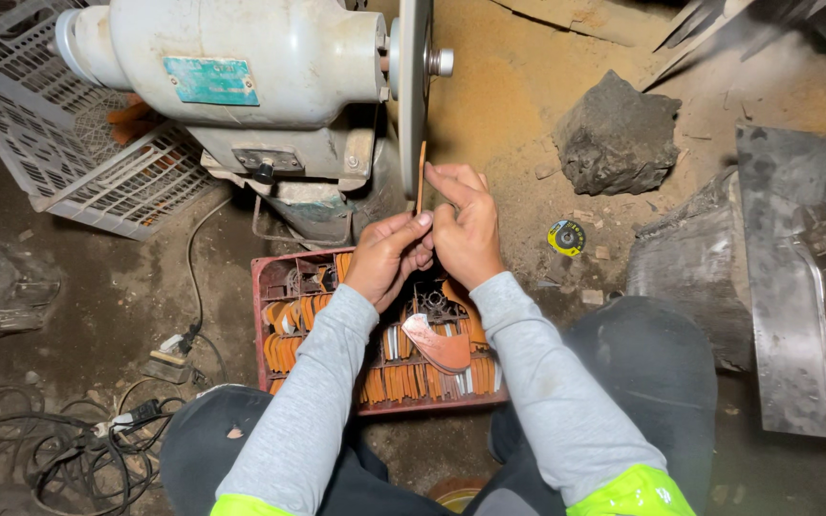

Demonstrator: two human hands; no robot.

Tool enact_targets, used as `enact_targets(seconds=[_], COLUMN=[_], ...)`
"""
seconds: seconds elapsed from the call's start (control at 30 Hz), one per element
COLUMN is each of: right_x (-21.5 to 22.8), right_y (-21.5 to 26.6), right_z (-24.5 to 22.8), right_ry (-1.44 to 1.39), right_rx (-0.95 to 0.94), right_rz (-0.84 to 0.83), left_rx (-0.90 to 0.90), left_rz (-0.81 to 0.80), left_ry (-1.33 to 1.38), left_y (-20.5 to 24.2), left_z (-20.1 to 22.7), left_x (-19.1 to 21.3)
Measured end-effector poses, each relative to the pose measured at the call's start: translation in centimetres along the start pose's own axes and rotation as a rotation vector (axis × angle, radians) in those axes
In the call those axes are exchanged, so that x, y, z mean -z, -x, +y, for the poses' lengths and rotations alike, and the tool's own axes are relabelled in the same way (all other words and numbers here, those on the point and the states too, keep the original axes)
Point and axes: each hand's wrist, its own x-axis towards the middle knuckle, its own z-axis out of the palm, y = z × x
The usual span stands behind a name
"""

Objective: The person sits on the floor and repeatedly picks up orange brake shoes from a crate, grinds their edges against a bench grinder, and returns them to the crate. The person handles the items one at a time and organizes them within the crate compartments.

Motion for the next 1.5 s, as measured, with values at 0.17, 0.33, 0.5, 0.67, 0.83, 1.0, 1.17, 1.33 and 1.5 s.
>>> enact_targets(seconds=[0.17, 0.33, 0.5, 0.67, 0.83, 1.0, 1.17, 1.33, 1.5], right_x=[2.5, 5.8, 4.7, 1.7, -0.5, -0.9, 2.6, 5.6, 3.4], right_y=[0.8, 0.5, 0.8, -0.4, -1.0, 0.3, 1.1, 1.0, 0.5], right_z=[0.5, 1.6, 0.5, -1.0, -1.1, -0.7, 0.4, 1.1, -0.8], right_ry=[-0.038, -0.196, -0.249, -0.035, -0.068, 0.025, 0.042, -0.222, -0.095], right_rx=[-0.026, -0.317, -0.219, 0.032, 0.006, -0.023, -0.058, -0.244, 0.014], right_rz=[-0.215, -0.458, -0.309, -0.082, 0.058, 0.06, -0.228, -0.354, -0.205], left_rx=[-0.034, -0.362, -0.158, -0.046, -0.026, 0.013, -0.066, -0.241, -0.129], left_rz=[0.11, 0.387, 0.145, 0.029, -0.103, -0.094, 0.098, 0.18, 0.056], left_ry=[-0.254, -0.981, -0.465, -0.165, 0.052, 0.073, -0.3, -0.671, -0.359], left_y=[2.0, 4.3, 2.6, -0.1, -1.5, -0.7, 1.6, 2.6, 0.4], left_z=[-2.0, -3.0, -2.4, -0.1, 0.6, -0.4, -3.0, -3.9, -1.9], left_x=[0.2, 0.7, -0.1, 0.0, 0.3, 1.0, 1.2, 1.6, 0.5])
